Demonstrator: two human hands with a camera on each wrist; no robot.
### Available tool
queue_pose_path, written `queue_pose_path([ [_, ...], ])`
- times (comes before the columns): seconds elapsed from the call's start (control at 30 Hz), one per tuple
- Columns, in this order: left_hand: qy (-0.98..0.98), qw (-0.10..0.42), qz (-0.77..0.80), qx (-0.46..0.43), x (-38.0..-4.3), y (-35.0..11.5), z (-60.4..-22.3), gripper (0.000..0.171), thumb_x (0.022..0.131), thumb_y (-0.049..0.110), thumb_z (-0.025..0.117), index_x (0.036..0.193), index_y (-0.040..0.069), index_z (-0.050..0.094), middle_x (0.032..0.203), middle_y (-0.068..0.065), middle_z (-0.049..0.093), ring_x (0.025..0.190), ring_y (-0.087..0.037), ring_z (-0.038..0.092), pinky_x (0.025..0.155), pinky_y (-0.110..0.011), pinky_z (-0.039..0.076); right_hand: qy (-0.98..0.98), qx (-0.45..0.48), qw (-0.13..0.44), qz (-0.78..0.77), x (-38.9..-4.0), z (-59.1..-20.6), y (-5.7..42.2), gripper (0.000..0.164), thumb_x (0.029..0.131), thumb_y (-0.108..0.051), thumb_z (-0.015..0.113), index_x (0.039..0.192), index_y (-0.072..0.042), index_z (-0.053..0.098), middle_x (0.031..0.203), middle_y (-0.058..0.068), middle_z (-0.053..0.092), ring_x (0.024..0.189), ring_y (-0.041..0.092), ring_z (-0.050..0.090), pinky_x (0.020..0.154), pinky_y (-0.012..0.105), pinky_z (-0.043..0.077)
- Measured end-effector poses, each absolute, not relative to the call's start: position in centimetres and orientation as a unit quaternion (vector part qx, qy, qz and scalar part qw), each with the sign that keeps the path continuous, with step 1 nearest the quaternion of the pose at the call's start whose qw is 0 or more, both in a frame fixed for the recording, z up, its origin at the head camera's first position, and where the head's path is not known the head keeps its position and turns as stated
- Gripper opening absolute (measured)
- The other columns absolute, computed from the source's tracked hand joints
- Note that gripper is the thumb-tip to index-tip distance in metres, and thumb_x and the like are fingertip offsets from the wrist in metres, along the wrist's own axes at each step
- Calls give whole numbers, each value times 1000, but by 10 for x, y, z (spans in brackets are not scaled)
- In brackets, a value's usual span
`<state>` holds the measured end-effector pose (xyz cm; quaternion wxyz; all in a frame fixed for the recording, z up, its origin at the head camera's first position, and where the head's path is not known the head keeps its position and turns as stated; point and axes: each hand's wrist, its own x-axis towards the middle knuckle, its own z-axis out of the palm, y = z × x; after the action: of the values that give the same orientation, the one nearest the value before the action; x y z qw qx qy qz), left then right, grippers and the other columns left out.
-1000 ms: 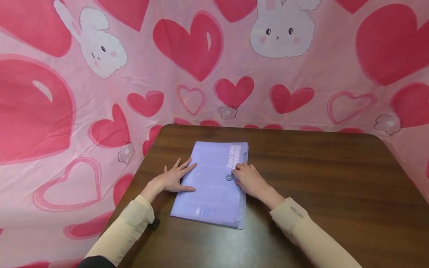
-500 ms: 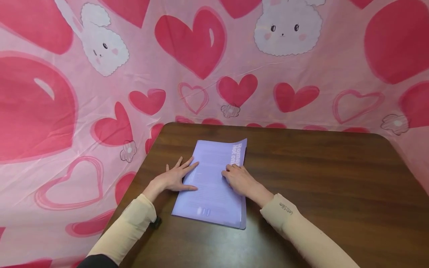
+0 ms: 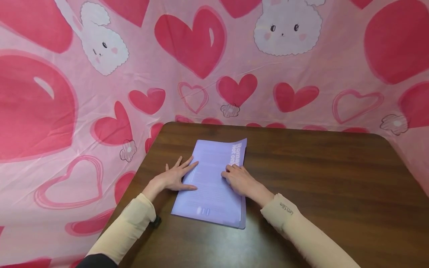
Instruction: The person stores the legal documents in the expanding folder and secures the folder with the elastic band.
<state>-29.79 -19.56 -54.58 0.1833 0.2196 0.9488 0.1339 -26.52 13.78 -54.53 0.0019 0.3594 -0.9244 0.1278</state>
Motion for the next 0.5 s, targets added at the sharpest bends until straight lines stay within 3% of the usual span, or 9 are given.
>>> queue_pose_path([
  [0.13, 947, 186, 139, 222, -289, -193, -534, 113, 88, 77, 76, 177, 38, 18, 188, 1, 0, 171, -48, -11, 119, -94, -4, -923, 359, -6, 138, -267, -550, 138, 33, 95, -9, 84, 127, -9, 74, 123, 15, 69, 112, 36, 64, 98, 62, 55],
  [0.27, 946, 185, 143, 223, -280, -190, -519, 110, 91, 71, 76, 177, 33, 19, 188, -3, 2, 171, -50, -9, 119, -94, -5, -922, 356, 2, 151, -274, -568, 142, 35, 96, -14, 85, 128, -16, 74, 125, 12, 69, 116, 35, 64, 97, 61, 56],
  [0.5, 946, 186, 141, 227, -279, -188, -516, 109, 93, 69, 76, 178, 31, 19, 188, -4, 2, 171, -51, -8, 119, -95, -3, -933, 340, -27, 113, -244, -517, 132, 35, 100, -8, 78, 134, -11, 71, 136, 18, 67, 126, 40, 62, 96, 64, 56],
])
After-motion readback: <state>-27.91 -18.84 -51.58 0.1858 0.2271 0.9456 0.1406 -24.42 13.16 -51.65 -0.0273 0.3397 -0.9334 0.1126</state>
